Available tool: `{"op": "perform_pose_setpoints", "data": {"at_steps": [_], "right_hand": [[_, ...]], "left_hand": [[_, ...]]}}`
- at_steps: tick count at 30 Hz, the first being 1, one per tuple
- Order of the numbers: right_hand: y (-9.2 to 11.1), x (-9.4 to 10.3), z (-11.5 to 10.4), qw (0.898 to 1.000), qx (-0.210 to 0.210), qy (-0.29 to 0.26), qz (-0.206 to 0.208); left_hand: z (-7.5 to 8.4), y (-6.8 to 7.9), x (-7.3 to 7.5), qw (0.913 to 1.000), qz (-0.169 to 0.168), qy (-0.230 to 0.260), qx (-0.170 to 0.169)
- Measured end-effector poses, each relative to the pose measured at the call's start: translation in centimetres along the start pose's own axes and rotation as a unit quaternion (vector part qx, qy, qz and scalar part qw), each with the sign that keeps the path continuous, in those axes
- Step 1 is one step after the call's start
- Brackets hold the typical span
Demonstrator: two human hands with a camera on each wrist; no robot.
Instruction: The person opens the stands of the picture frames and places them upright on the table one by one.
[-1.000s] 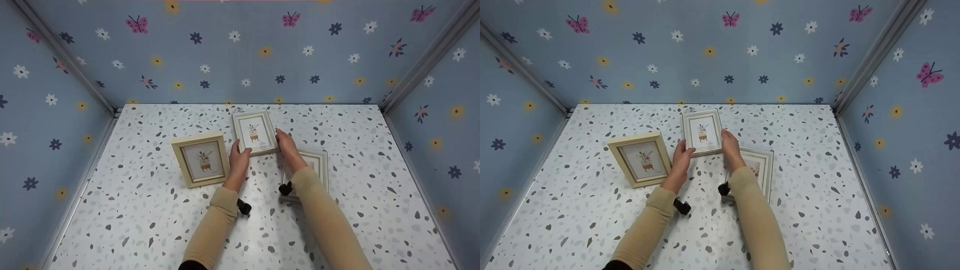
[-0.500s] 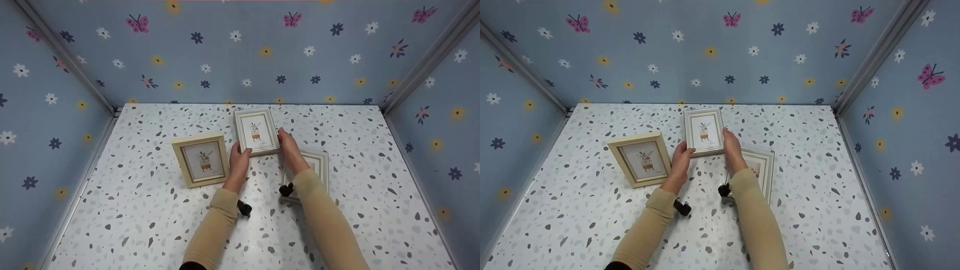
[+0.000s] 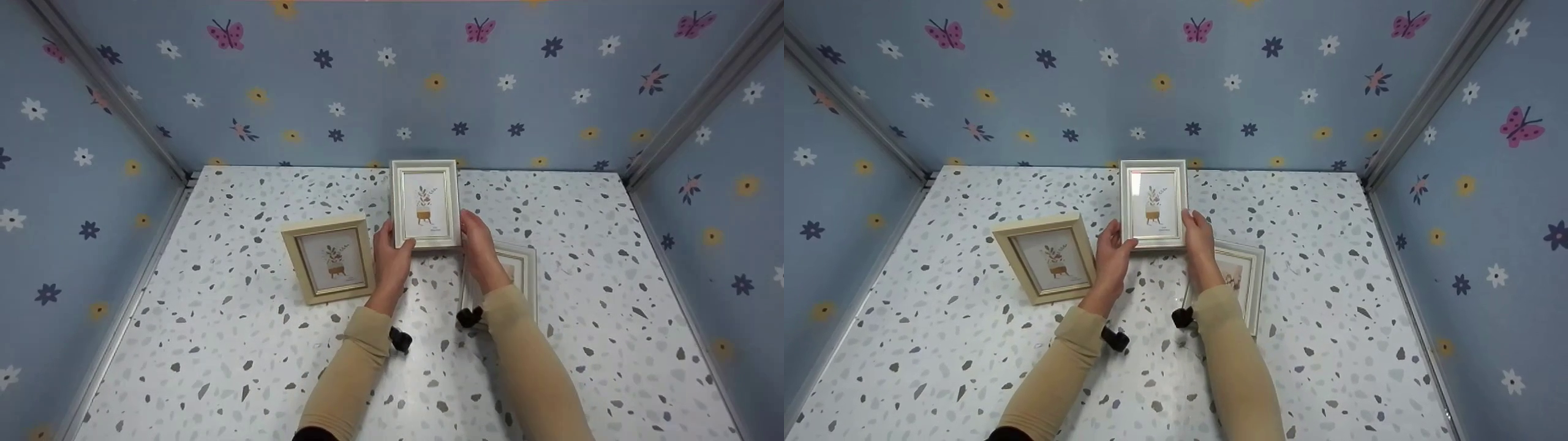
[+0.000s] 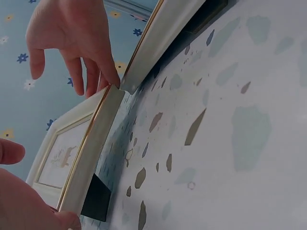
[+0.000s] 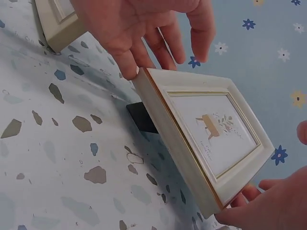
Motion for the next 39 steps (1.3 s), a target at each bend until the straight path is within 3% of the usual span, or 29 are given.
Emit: {"op": "perform_pose_setpoints", "data": {"at_steps": [8, 13, 20, 30, 39], "right_hand": [[1.2, 0.0, -0.9, 0.999, 0.021, -0.011, 0.028], [1.8, -0.1, -1.3, 0.998, 0.046, 0.004, 0.034], [2.5, 0.4, -1.2, 0.995, 0.049, 0.047, 0.069], [3.3, 1.0, -0.8, 0.991, 0.086, 0.048, 0.094], [4.5, 1.7, -1.1, 0.982, 0.128, 0.085, 0.113]], "left_hand": [[0.6, 0.1, 0.0, 0.9986, 0.011, -0.049, -0.018], [0.6, 0.2, 0.1, 0.9987, 0.017, -0.043, -0.023], [0.6, 0.4, -0.1, 0.9989, 0.005, -0.039, -0.026], [1.2, 1.2, -0.1, 0.9956, 0.012, -0.022, -0.09], [1.6, 1.9, -0.1, 0.9956, -0.009, 0.017, -0.091]]}}
Point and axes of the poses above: each hand's wrist, its own y-axis away from the middle knuckle, its own x-axis out of the back of the hand, z = x × y, the point moved 3 cm from there along -y, towards the middle knuckle, and after that the axes turned 4 degrees about -z, right-handed, at the moved point
